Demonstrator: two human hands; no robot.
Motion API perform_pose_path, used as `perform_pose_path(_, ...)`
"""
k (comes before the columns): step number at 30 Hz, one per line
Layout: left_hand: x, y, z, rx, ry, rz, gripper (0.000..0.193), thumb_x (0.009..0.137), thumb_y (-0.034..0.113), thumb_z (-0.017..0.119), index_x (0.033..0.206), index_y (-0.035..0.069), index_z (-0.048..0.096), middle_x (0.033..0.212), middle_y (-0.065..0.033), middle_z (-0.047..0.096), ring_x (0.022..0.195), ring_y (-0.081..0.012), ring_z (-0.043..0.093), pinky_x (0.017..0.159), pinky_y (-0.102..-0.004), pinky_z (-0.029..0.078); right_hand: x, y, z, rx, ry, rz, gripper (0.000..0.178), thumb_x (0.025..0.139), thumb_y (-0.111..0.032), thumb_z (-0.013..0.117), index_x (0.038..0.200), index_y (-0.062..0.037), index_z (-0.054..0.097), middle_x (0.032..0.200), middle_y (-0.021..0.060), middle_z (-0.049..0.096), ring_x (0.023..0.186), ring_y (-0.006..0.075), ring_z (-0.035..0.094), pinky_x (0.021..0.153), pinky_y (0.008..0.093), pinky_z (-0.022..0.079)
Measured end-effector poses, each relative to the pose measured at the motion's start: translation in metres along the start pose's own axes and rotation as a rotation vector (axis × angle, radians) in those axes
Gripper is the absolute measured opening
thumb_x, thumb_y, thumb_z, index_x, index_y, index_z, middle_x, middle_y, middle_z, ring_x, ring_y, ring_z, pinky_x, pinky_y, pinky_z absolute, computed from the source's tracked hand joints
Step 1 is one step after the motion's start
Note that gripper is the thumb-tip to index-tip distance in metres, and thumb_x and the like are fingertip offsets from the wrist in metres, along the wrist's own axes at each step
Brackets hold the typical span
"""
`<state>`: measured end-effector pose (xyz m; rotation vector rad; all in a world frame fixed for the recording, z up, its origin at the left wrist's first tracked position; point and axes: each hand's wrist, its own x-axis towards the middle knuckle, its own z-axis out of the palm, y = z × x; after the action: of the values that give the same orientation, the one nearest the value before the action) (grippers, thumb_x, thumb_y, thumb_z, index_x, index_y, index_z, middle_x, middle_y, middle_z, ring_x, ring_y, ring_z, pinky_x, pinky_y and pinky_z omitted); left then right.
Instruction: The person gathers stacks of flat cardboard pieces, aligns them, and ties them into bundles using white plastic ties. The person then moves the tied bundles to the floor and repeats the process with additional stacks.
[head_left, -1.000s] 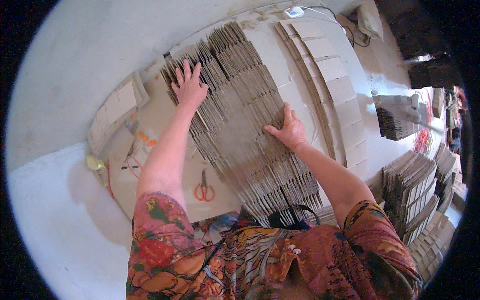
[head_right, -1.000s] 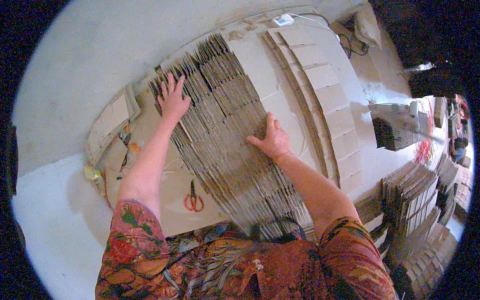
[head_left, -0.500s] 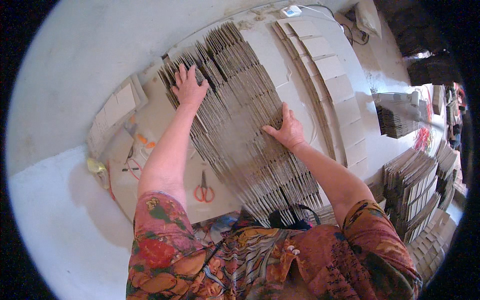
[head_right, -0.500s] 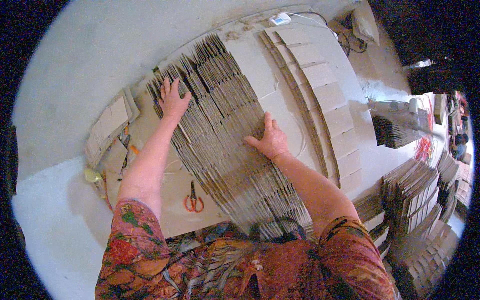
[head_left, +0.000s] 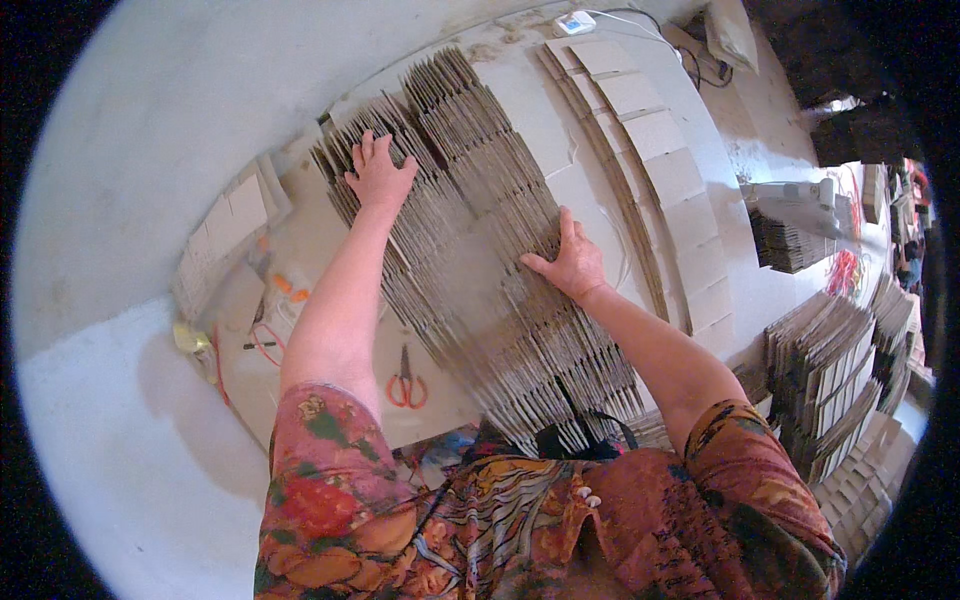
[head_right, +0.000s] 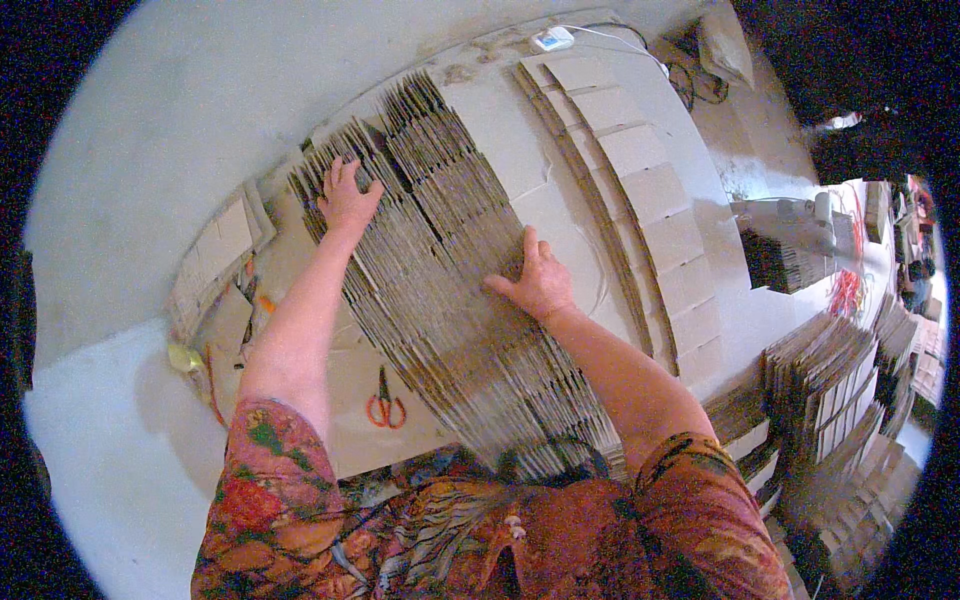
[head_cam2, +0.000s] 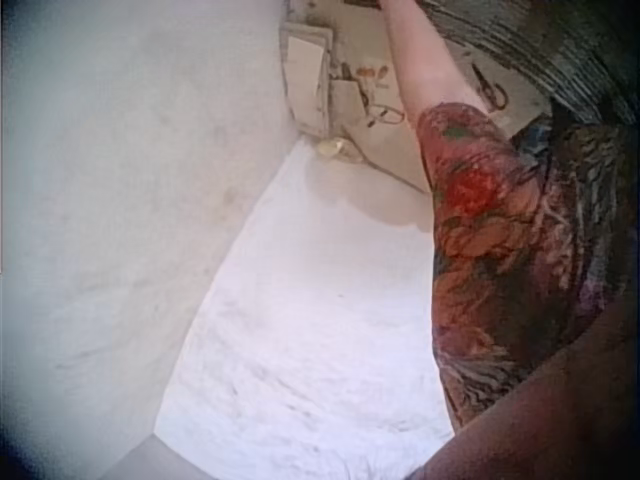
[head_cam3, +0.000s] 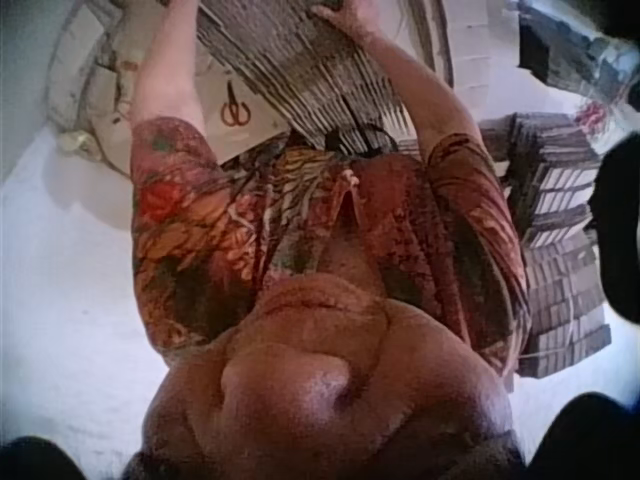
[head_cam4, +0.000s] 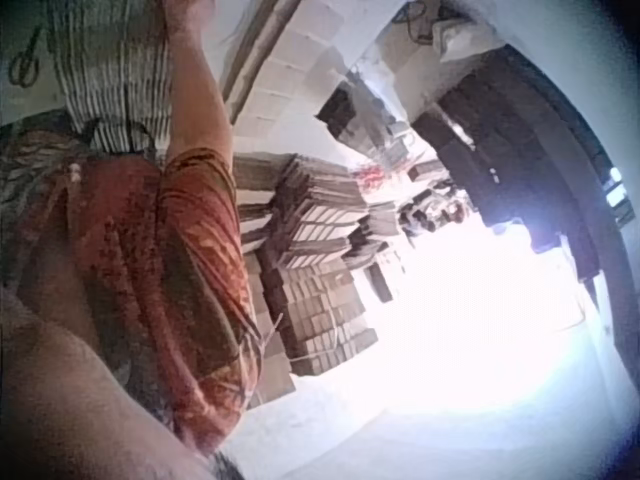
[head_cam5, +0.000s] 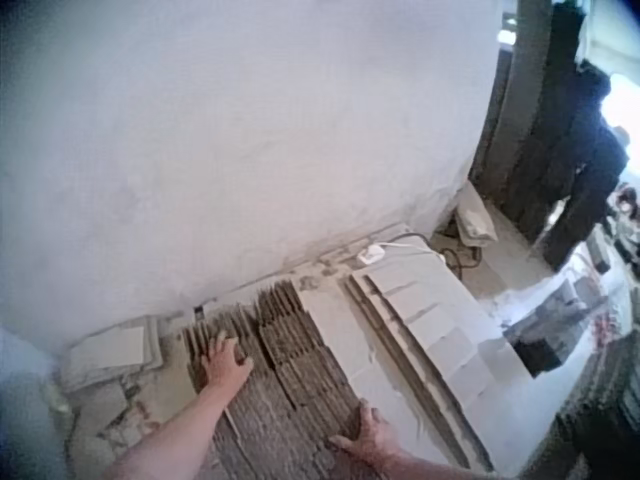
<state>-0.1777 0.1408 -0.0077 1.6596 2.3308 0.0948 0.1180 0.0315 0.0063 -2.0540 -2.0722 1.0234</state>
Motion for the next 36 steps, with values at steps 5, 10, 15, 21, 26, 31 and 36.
perform_pose_path(5, -0.002, 0.013, -0.003, 0.013, 0.032, 0.073, 0.058, 0.079, 0.031, 0.054, 0.134, 0.025, 0.035, 0.148, -0.0041, 0.012, 0.135, -0.0304, 0.013, 0.102, -0.0599, 0.016, 0.001, 0.005, 0.001, 0.008, -0.003, -0.011, 0.101, 0.065, -0.054, 0.068, 0.135, 0.0005, 0.02, 0.115, 0.0241, 0.048, 0.1, 0.037, 0.053, 0.084, 0.0422, 0.044)
perform_pose_path(10, 0.006, 0.005, 0.001, 0.052, -0.062, 0.092, 0.053, 0.082, 0.028, 0.049, 0.133, 0.029, 0.036, 0.149, -0.0047, 0.011, 0.135, -0.0315, 0.012, 0.102, -0.0606, 0.016, 0.003, 0.006, 0.001, -0.002, 0.005, -0.017, 0.101, 0.065, -0.054, 0.068, 0.135, 0.0008, 0.02, 0.115, 0.0241, 0.048, 0.1, 0.0367, 0.054, 0.084, 0.0417, 0.044)
perform_pose_path(15, 0.005, 0.038, 0.001, -0.047, 0.029, -0.006, 0.065, 0.076, 0.048, 0.059, 0.13, 0.017, 0.039, 0.146, -0.0057, 0.018, 0.134, -0.0317, 0.014, 0.101, -0.0605, 0.016, 0.001, 0.002, -0.005, 0.018, -0.036, 0.002, 0.101, 0.065, -0.054, 0.068, 0.135, 0.0013, 0.02, 0.114, 0.024, 0.048, 0.101, 0.0364, 0.053, 0.085, 0.0421, 0.044)
perform_pose_path(21, 0.006, 0.04, 0.006, -0.046, 0.033, 0.028, 0.068, 0.076, 0.038, 0.06, 0.135, 0.023, 0.031, 0.148, -0.0077, 0.01, 0.135, -0.0326, 0.009, 0.102, -0.0604, 0.014, 0.001, 0.009, 0.003, 0.05, 0.049, -0.047, 0.1, 0.065, -0.054, 0.069, 0.134, 0.0007, 0.021, 0.112, 0.0236, 0.049, 0.099, 0.0366, 0.054, 0.084, 0.0421, 0.044)
perform_pose_path(26, 0.017, 0.053, -0.003, 0.205, -0.048, 0.178, 0.062, 0.079, 0.028, 0.053, 0.137, 0.028, 0.03, 0.149, -0.004, 0.007, 0.136, -0.032, 0.006, 0.103, -0.0602, 0.013, 0.003, 0.007, -0.001, 0.039, 0.009, -0.033, 0.1, 0.065, -0.054, 0.069, 0.134, 0.0, 0.021, 0.112, 0.0236, 0.049, 0.098, 0.0371, 0.054, 0.083, 0.0428, 0.045)
perform_pose_path(31, 0.017, 0.045, 0.007, -0.01, -0.038, 0.088, 0.054, 0.081, 0.032, 0.052, 0.131, 0.021, 0.037, 0.147, -0.0032, 0.014, 0.134, -0.0307, 0.014, 0.102, -0.0616, 0.015, 0.004, 0.01, 0.001, 0.041, 0.046, -0.048, 0.099, 0.066, -0.054, 0.068, 0.135, -0.0008, 0.02, 0.111, 0.0234, 0.049, 0.097, 0.0373, 0.054, 0.082, 0.0431, 0.045)
perform_pose_path(36, 0.018, 0.07, 0.005, -0.097, 0.045, 0.0, 0.057, 0.078, 0.036, 0.059, 0.127, 0.017, 0.039, 0.144, -0.0082, 0.02, 0.133, -0.0311, 0.016, 0.1, -0.0625, 0.017, 0.007, 0.014, 0.002, 0.041, -0.03, -0.026, 0.102, 0.065, -0.058, 0.067, 0.135, -0.0002, 0.018, 0.112, 0.0251, 0.048, 0.097, 0.0381, 0.054, 0.081, 0.043, 0.046)
